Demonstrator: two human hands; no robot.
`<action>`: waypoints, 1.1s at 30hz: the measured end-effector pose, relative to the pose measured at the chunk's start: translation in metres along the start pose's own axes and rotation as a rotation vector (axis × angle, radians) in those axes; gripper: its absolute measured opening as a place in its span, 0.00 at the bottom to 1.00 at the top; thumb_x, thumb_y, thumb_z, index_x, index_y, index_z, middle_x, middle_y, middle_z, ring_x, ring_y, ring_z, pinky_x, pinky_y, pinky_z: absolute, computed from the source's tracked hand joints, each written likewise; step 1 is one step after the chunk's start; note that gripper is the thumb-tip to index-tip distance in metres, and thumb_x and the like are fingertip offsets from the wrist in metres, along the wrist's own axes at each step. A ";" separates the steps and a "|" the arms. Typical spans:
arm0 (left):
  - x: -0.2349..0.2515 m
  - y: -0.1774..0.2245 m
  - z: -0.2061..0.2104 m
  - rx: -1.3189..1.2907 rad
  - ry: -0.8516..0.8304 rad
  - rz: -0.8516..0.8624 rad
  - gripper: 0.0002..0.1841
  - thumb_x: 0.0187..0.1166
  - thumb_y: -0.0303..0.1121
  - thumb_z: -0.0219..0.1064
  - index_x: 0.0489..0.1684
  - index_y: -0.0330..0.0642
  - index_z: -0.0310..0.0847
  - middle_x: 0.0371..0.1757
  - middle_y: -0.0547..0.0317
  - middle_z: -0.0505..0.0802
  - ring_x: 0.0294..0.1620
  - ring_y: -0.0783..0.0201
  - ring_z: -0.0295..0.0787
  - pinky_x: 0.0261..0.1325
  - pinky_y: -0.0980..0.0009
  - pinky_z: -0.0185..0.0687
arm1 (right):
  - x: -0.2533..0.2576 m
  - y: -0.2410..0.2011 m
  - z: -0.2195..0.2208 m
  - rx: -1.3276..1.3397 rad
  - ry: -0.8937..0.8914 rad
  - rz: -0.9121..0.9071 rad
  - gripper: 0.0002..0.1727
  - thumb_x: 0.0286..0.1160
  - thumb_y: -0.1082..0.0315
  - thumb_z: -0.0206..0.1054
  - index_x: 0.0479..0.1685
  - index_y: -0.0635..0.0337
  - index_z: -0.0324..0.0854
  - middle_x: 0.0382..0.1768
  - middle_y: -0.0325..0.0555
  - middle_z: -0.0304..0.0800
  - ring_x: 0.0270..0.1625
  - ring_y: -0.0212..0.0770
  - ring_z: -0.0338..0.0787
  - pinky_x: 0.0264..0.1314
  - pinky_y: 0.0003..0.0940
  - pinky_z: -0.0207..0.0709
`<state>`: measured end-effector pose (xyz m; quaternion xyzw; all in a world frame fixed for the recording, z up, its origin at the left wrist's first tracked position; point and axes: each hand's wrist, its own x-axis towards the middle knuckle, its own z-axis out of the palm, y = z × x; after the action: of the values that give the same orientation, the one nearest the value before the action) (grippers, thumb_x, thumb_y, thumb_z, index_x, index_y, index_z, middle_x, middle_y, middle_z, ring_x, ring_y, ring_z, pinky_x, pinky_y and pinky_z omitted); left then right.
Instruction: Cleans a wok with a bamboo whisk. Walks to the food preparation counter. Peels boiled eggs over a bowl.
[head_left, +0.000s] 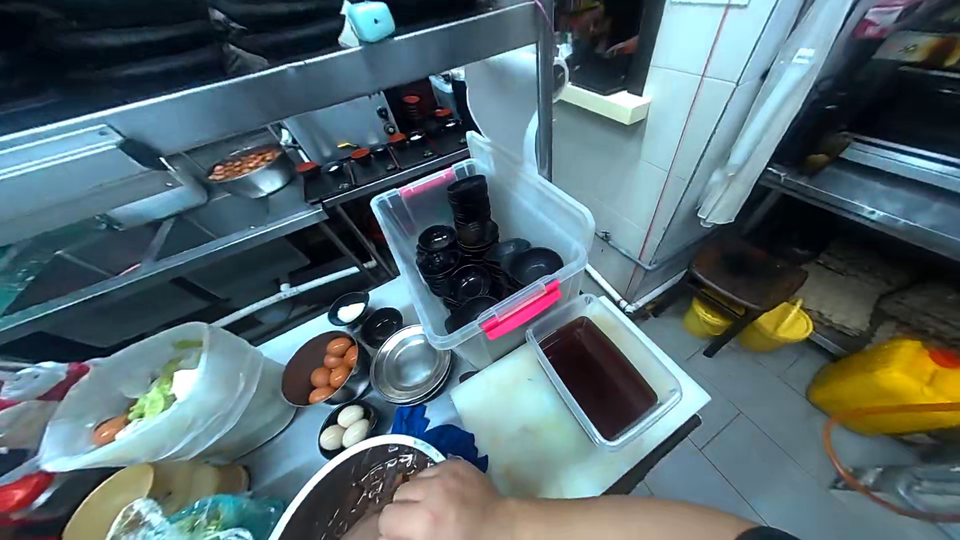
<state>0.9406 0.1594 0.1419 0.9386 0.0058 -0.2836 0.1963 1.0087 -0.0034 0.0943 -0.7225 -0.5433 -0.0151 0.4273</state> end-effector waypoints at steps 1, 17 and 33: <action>-0.002 -0.005 -0.001 -0.093 0.033 0.039 0.18 0.79 0.35 0.68 0.59 0.30 0.85 0.60 0.33 0.90 0.67 0.37 0.86 0.71 0.35 0.76 | -0.001 0.000 -0.002 -0.007 0.006 0.004 0.15 0.85 0.59 0.58 0.36 0.55 0.86 0.34 0.45 0.90 0.42 0.46 0.92 0.44 0.46 0.85; -0.067 -0.024 0.046 -0.974 0.598 0.241 0.28 0.76 0.48 0.74 0.71 0.42 0.79 0.64 0.53 0.91 0.57 0.57 0.92 0.57 0.62 0.93 | 0.014 -0.036 -0.037 0.529 -0.259 0.388 0.11 0.64 0.64 0.70 0.18 0.55 0.78 0.68 0.38 0.84 0.78 0.35 0.73 0.76 0.35 0.69; -0.076 -0.033 0.055 -0.799 0.646 0.196 0.26 0.71 0.45 0.80 0.67 0.49 0.82 0.62 0.64 0.91 0.63 0.66 0.89 0.67 0.66 0.88 | 0.015 -0.037 -0.025 0.584 -0.365 0.467 0.11 0.70 0.57 0.71 0.32 0.53 0.79 0.65 0.41 0.81 0.68 0.34 0.77 0.67 0.33 0.72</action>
<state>0.8434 0.1773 0.1283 0.8263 0.0859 0.0647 0.5528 0.9968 -0.0059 0.1397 -0.6655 -0.4132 0.3651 0.5030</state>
